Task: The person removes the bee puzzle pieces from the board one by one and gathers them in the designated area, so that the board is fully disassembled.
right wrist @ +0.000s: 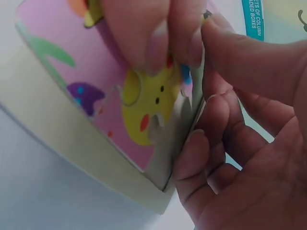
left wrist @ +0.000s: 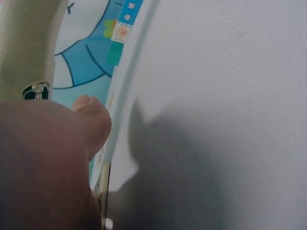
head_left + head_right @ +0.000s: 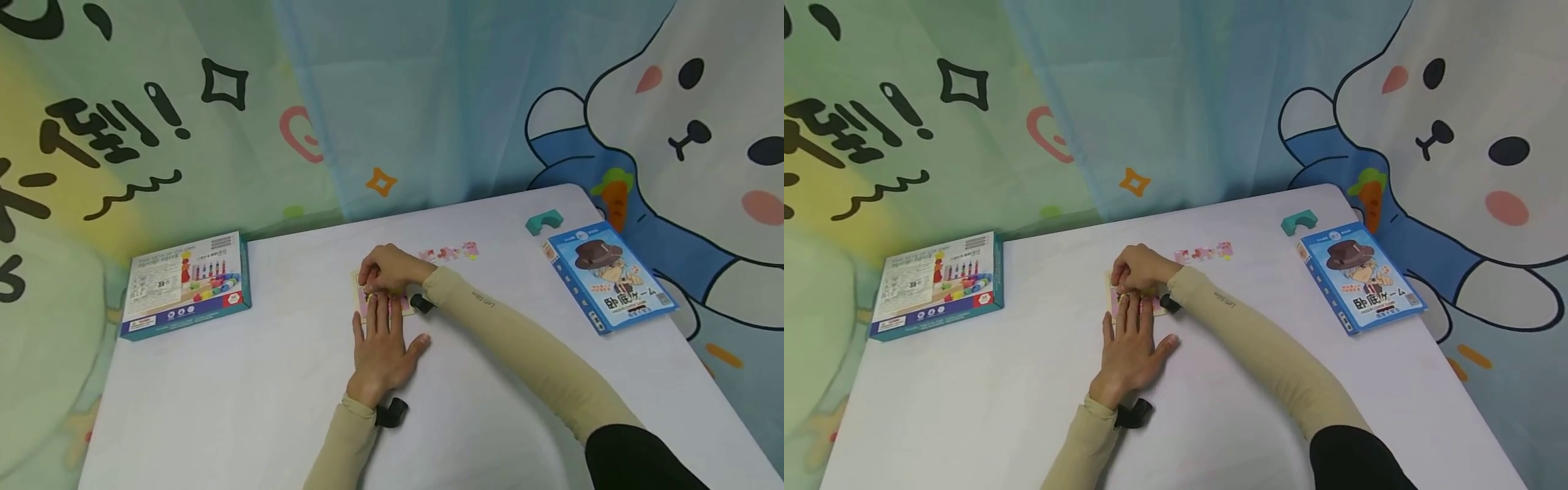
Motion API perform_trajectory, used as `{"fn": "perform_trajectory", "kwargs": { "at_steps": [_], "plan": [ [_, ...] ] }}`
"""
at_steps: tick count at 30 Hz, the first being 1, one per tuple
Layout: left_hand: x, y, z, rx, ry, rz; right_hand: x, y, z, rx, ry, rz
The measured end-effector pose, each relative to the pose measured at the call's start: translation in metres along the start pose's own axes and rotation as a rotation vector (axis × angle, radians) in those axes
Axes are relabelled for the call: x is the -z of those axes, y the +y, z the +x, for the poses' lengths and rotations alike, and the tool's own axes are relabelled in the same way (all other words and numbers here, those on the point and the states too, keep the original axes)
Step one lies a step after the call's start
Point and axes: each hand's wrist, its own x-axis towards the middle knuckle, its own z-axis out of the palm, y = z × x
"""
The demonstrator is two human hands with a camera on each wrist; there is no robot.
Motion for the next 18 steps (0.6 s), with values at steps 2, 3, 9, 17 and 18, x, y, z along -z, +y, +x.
{"fn": "perform_trajectory", "kwargs": {
  "at_steps": [2,3,9,17,18],
  "plan": [
    [-0.001,0.000,0.000,0.000,0.007,0.004,-0.001,0.001,0.000,0.009,0.006,0.004],
    [-0.001,0.000,0.000,-0.001,0.009,0.008,-0.001,0.002,0.000,0.018,0.009,0.004],
    [-0.002,-0.002,0.001,-0.001,0.024,0.033,-0.002,0.007,-0.001,0.038,0.029,0.006],
    [-0.001,-0.001,-0.001,0.010,0.027,0.030,-0.004,0.011,0.001,0.042,0.027,0.041],
    [-0.002,-0.001,-0.001,0.011,0.025,0.032,-0.004,0.011,0.001,0.037,0.025,0.043]
  ]
}}
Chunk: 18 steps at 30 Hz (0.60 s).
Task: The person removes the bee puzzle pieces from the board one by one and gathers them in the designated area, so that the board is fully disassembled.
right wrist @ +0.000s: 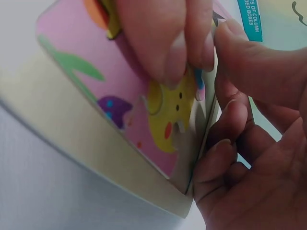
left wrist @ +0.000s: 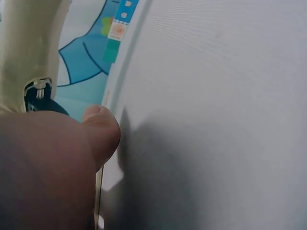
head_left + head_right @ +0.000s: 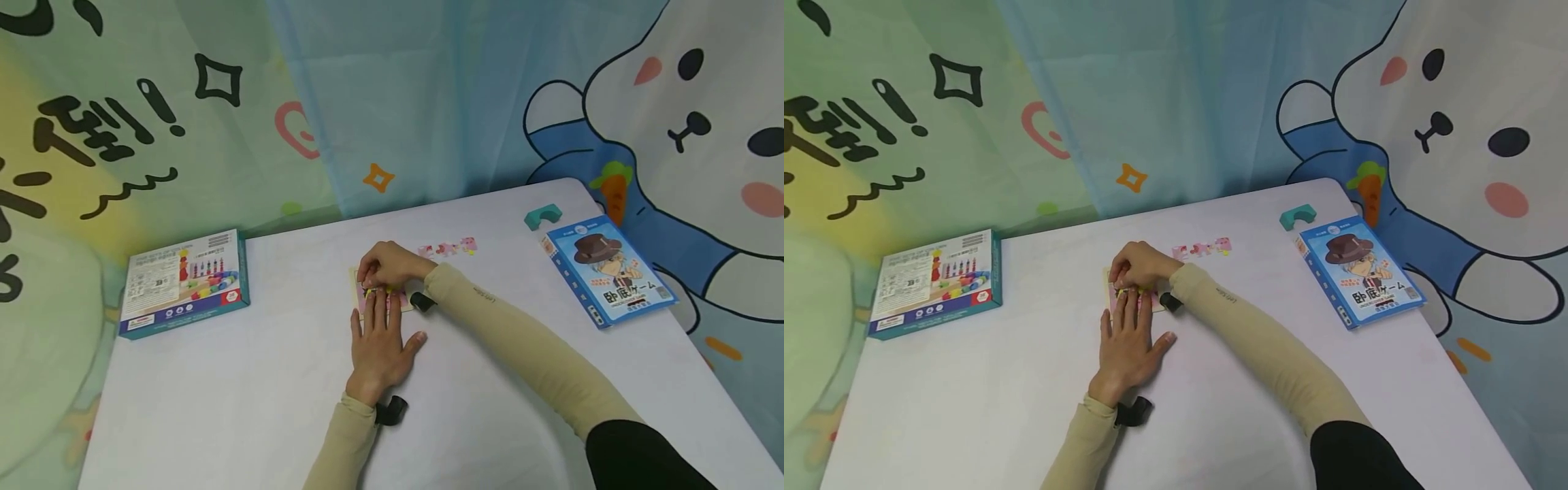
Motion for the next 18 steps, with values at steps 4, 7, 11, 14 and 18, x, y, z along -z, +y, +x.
{"fn": "perform_trajectory", "kwargs": {
  "at_steps": [4,7,11,14,18],
  "plan": [
    [0.001,0.001,0.000,0.003,-0.004,-0.003,0.001,0.000,0.001,-0.011,-0.006,-0.004],
    [0.002,0.002,0.000,0.004,0.006,-0.004,0.001,0.000,0.002,-0.012,-0.009,-0.001],
    [0.005,0.004,-0.002,-0.003,0.025,0.002,0.001,-0.001,0.002,-0.011,-0.022,0.020],
    [0.009,0.004,-0.002,-0.004,0.018,0.007,0.000,-0.001,0.004,-0.014,-0.037,0.033],
    [0.017,0.004,-0.001,-0.005,-0.011,0.011,0.000,0.000,0.005,-0.041,-0.047,0.059]
  ]
}}
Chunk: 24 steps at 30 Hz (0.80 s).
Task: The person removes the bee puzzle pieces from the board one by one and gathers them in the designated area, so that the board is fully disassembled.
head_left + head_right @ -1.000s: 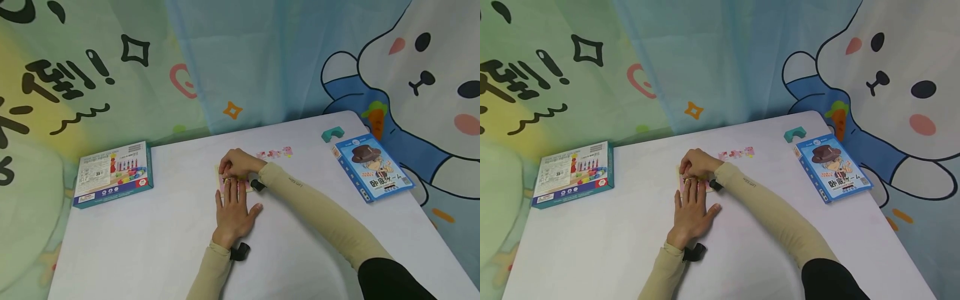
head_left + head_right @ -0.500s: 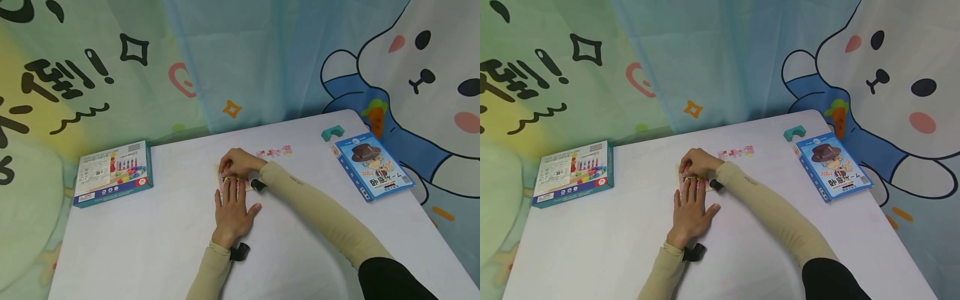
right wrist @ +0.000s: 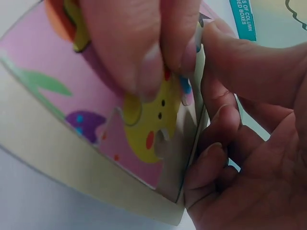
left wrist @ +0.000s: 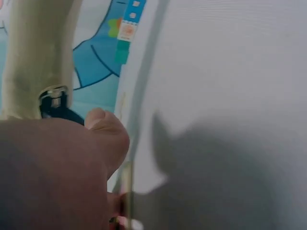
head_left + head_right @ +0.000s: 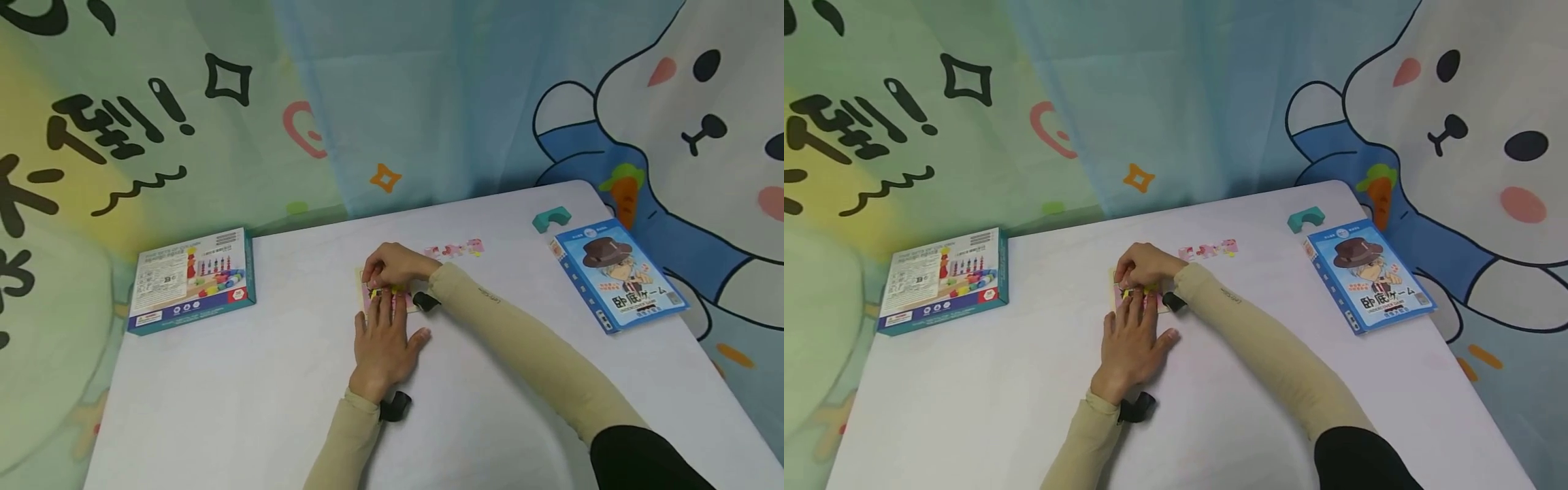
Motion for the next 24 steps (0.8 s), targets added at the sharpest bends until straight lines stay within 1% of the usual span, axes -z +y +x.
{"fn": "perform_trajectory", "kwargs": {
  "at_steps": [5,6,9,12,18,20,24],
  "plan": [
    [0.006,0.004,0.002,0.014,-0.039,0.034,0.002,-0.001,-0.003,-0.044,-0.014,0.059],
    [0.006,0.005,0.002,0.018,-0.040,0.048,0.002,-0.001,-0.003,-0.051,-0.016,0.066],
    [0.005,0.006,0.001,0.022,-0.014,0.088,0.001,-0.003,-0.002,-0.065,-0.010,0.074],
    [0.002,0.005,0.002,0.024,-0.001,0.115,-0.002,-0.004,-0.002,-0.063,0.016,0.045],
    [0.005,0.004,0.001,0.019,-0.025,0.091,-0.007,-0.011,-0.007,-0.044,0.076,-0.048],
    [0.004,0.003,0.001,0.016,-0.026,0.090,-0.008,-0.012,-0.010,-0.036,0.081,-0.064],
    [0.001,0.001,0.001,0.011,-0.030,0.102,-0.009,-0.014,-0.015,-0.014,0.084,-0.061]
  ]
}}
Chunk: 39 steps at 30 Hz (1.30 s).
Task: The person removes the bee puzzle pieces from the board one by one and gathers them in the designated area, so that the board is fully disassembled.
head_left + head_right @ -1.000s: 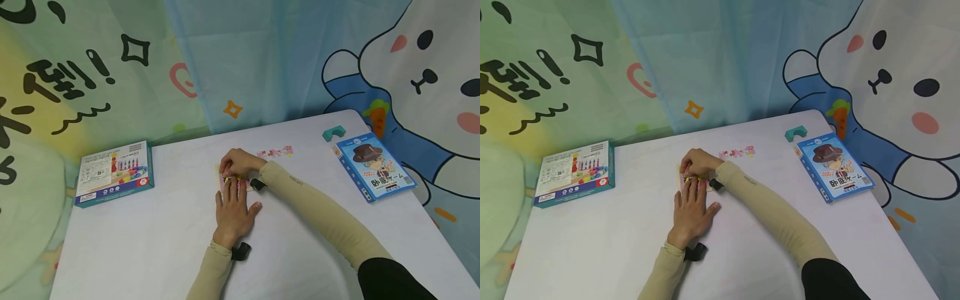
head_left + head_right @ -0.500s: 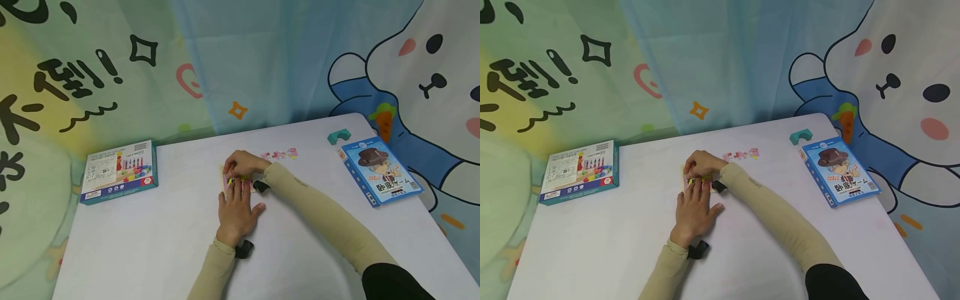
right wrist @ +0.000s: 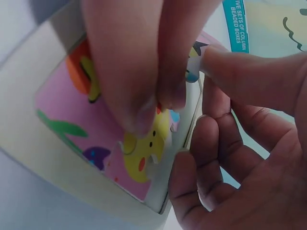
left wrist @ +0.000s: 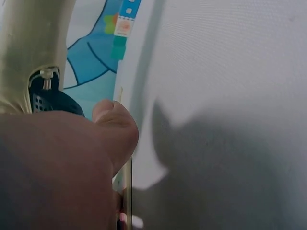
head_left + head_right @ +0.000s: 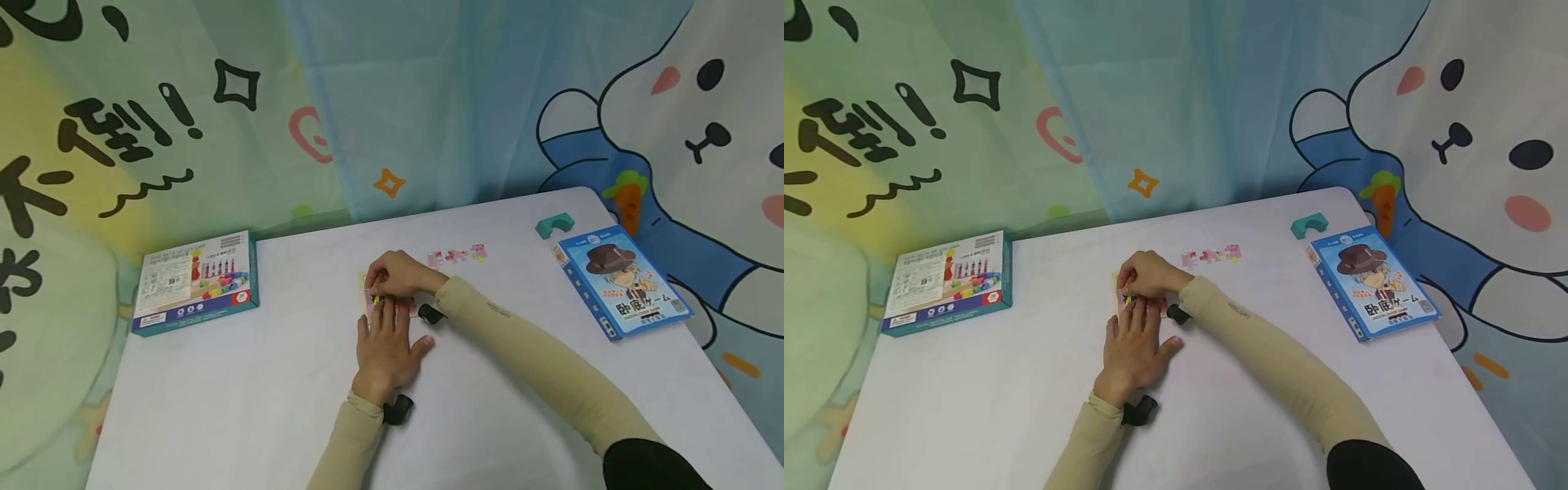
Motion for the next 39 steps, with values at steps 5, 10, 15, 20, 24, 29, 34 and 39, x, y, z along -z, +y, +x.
{"fn": "perform_trajectory", "kwargs": {
  "at_steps": [5,10,15,20,24,29,34,39],
  "plan": [
    [-0.002,-0.002,0.000,-0.003,0.012,0.021,-0.001,-0.003,-0.006,0.054,0.032,0.016],
    [0.000,-0.002,0.000,0.012,-0.008,0.013,0.002,-0.004,-0.014,0.103,0.126,0.043],
    [0.004,0.001,0.000,0.011,-0.010,-0.021,0.017,0.008,-0.029,0.097,0.217,0.067],
    [0.000,0.001,0.002,0.020,-0.022,-0.012,0.033,0.030,-0.048,0.030,0.262,0.116],
    [-0.003,0.001,0.002,0.023,-0.016,0.000,0.041,0.046,-0.063,-0.056,0.297,0.149],
    [-0.003,0.001,0.001,0.024,-0.007,0.005,0.044,0.063,-0.078,-0.155,0.393,0.128],
    [-0.003,0.002,0.001,0.029,-0.011,0.001,0.040,0.074,-0.089,-0.235,0.496,0.143],
    [-0.003,0.003,0.001,0.031,-0.013,0.010,0.034,0.079,-0.094,-0.299,0.566,0.094]
  ]
}}
